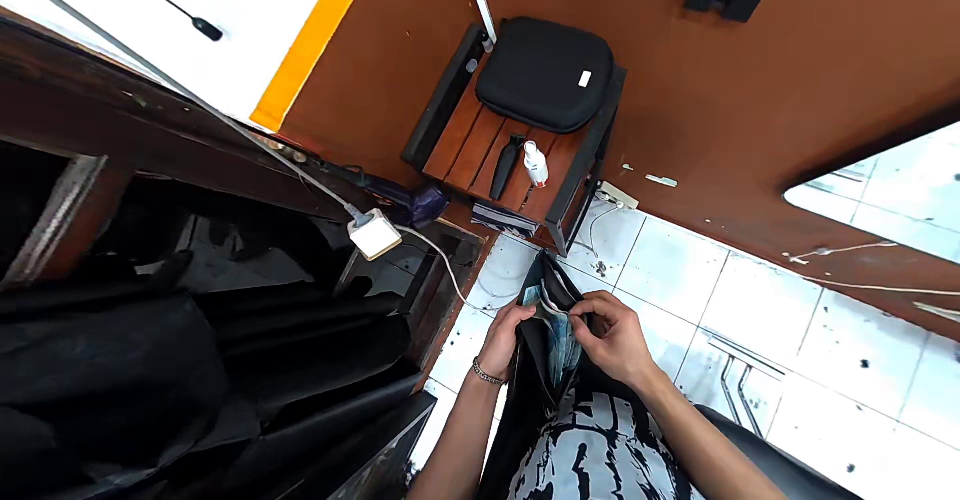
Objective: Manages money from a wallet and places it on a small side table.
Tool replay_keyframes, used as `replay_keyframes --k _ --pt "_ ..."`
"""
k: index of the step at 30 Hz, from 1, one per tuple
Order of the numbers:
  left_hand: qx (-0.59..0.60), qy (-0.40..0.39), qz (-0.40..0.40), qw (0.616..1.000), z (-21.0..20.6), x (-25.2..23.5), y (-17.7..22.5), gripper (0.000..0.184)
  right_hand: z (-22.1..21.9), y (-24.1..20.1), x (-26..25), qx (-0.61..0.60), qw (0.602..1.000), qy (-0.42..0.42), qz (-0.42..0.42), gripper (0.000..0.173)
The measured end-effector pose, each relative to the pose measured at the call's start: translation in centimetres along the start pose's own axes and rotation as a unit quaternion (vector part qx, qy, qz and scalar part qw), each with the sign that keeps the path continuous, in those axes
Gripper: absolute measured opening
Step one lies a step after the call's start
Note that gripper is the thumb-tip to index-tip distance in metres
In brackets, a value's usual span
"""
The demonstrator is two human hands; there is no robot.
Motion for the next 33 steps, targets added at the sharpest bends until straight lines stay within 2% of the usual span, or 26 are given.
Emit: replay_keyframes --k 6,11,17,21,24,27,33 --pt "-0.045 -0.024 -0.022 0.998 -2.1 -1.7 -0.8 0.049 1.5 1.1 -1.4 -0.016 0.999 -0.021 0.023 0.017" --pt "-0.052 -0.05 -0.015 0.997 -2.7 -3.4 -0.1 0.048 1.8 1.7 -2.7 -0.024 1.0 -0.001 0.013 0.016" --pt "-0.024 -0.039 0.032 0.998 -1.8 -4.9 2.2 0.044 1.1 0.8 -4.0 -0.021 0.999 0.031 -0.02 0.016" --pt "-0.009 -0.103 0.03 0.994 -0.8 -6.4 3.1 0.041 0.8 0.5 -4.8 -0.027 0.997 0.047 -0.062 0.015" --pt "-0.023 -0.151 0.017 0.988 -0.2 -7.2 3.4 0.048 0.4 0.2 -5.0 -0.03 0.995 0.049 -0.083 0.015" --pt "-0.039 -0.186 0.025 0.981 0.3 -8.1 3.5 0.063 -0.1 -0.1 -5.3 -0.046 0.993 0.053 -0.095 0.013" --pt "-0.038 -0.176 0.043 0.983 0.7 -8.5 3.6 0.065 -0.8 -0.7 -5.8 -0.057 0.994 0.035 -0.083 0.018"
Point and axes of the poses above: each hand's wrist, its own x-axis away from the middle knuckle, its own z-axis out of the back of the hand, y = z × x, the point moved 3 cm from there along -x, towards the middle knuckle, and after that the axes turned 15 degrees about x, right-handed, at the moved point
